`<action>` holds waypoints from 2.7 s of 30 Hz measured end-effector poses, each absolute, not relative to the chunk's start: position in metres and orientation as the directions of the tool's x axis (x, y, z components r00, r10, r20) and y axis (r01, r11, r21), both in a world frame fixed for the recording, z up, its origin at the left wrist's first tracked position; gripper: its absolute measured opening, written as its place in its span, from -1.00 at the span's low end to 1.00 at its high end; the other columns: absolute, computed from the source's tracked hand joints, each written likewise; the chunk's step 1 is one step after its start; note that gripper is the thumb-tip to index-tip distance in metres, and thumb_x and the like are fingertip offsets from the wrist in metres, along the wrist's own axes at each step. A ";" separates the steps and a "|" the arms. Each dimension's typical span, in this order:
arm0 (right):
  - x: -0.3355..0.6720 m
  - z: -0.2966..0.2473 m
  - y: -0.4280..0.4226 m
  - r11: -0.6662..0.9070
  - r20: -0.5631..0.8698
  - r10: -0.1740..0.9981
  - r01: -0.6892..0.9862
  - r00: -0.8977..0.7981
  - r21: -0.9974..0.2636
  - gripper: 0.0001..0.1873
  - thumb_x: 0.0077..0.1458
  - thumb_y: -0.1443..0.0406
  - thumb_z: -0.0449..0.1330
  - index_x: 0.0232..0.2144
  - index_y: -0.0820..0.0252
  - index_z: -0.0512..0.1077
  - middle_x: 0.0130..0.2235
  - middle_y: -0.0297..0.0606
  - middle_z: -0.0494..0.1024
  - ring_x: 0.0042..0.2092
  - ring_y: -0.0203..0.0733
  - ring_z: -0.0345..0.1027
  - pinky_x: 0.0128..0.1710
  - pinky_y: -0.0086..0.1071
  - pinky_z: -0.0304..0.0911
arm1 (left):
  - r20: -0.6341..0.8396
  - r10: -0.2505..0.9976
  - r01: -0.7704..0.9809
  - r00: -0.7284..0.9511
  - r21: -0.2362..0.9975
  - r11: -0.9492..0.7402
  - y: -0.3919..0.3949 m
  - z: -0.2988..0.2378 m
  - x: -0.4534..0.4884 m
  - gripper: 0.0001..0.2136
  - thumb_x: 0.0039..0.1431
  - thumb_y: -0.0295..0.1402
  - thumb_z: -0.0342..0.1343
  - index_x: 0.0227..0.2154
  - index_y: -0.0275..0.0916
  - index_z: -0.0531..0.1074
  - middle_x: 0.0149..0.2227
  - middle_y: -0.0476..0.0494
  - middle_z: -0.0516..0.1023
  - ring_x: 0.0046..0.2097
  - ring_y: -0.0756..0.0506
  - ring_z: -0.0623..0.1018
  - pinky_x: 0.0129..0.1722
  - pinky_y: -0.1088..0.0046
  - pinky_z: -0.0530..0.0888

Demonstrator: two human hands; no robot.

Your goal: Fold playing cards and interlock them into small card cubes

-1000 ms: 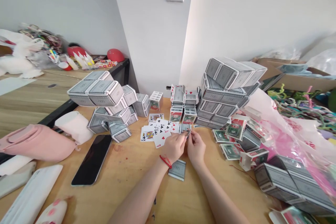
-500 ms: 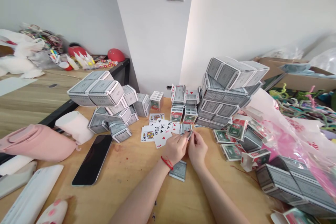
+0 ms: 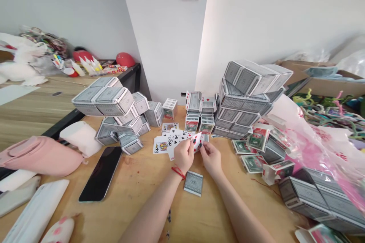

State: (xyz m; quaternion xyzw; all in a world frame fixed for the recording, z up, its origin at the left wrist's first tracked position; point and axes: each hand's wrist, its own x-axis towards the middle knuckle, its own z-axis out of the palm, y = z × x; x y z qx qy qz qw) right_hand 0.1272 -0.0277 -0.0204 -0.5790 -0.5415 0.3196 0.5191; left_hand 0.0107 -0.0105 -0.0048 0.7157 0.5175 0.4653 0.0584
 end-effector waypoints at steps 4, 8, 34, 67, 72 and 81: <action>0.126 -0.019 -0.032 0.126 0.259 0.941 0.485 0.218 -0.865 -0.74 0.02 0.22 -0.01 -0.36 0.22 0.42 -0.44 -0.23 0.52 -0.44 -0.22 0.37 -0.43 -0.44 0.23 | 0.651 0.756 0.734 0.059 0.485 -0.475 -0.014 -0.003 0.010 -0.74 0.15 -0.40 -0.15 -0.63 -0.25 0.25 -0.68 -0.03 0.30 -0.60 0.04 0.33 -0.58 0.53 0.14; 0.121 -0.018 -0.037 0.082 0.309 0.921 0.655 0.238 -0.751 -0.73 0.03 0.23 -0.04 -0.35 0.21 0.43 -0.48 -0.23 0.52 -0.47 -0.23 0.37 -0.45 -0.45 0.20 | 0.663 0.743 0.761 0.096 0.432 -0.484 -0.021 -0.004 0.011 -0.77 0.15 -0.42 -0.13 -0.60 -0.26 0.27 -0.68 -0.02 0.31 -0.61 0.04 0.34 -0.58 0.52 0.15; 0.123 -0.015 -0.033 0.131 0.403 0.876 0.675 0.264 -0.727 -0.81 0.02 0.26 0.01 -0.54 0.19 0.33 -0.39 -0.21 0.39 -0.34 -0.21 0.28 -0.31 -0.35 0.22 | 0.605 0.792 0.755 0.087 0.479 -0.448 -0.017 -0.011 0.016 -0.77 0.16 -0.36 -0.15 -0.59 -0.24 0.23 -0.69 -0.04 0.31 -0.62 0.00 0.35 -0.61 0.50 0.10; 0.118 -0.006 -0.031 -0.246 -0.178 0.967 -0.480 -0.183 -0.842 -0.69 -0.16 0.09 0.21 -0.40 0.17 0.39 -0.38 -0.26 0.52 -0.31 -0.11 0.41 -0.44 -0.24 0.36 | 0.110 0.994 0.187 0.002 0.976 -0.108 -0.009 0.002 0.008 -0.71 0.02 -0.18 -0.08 -0.67 -0.27 0.16 -0.64 0.04 0.18 -0.55 0.06 0.20 -0.58 0.58 0.17; 0.118 -0.009 -0.030 -0.220 -0.128 0.966 -0.456 -0.225 -0.863 -0.74 -0.14 0.15 0.23 -0.36 0.13 0.37 -0.30 -0.27 0.51 -0.28 -0.14 0.40 -0.43 -0.28 0.36 | 0.067 0.998 0.139 0.006 0.988 -0.067 -0.005 0.001 0.006 -0.69 -0.01 -0.18 -0.05 -0.70 -0.26 0.12 -0.67 0.07 0.10 -0.57 0.07 0.13 -0.59 0.57 0.12; 0.113 -0.011 -0.023 -0.138 -0.114 0.989 -0.330 -0.092 -0.934 -0.76 -0.12 0.15 0.18 -0.39 0.15 0.33 -0.29 -0.29 0.48 -0.33 -0.19 0.38 -0.49 -0.36 0.37 | 0.073 0.997 0.089 -0.027 0.994 -0.071 -0.001 0.002 0.006 -0.71 -0.01 -0.21 -0.04 -0.70 -0.26 0.16 -0.68 0.08 0.11 -0.57 0.06 0.14 -0.58 0.56 0.11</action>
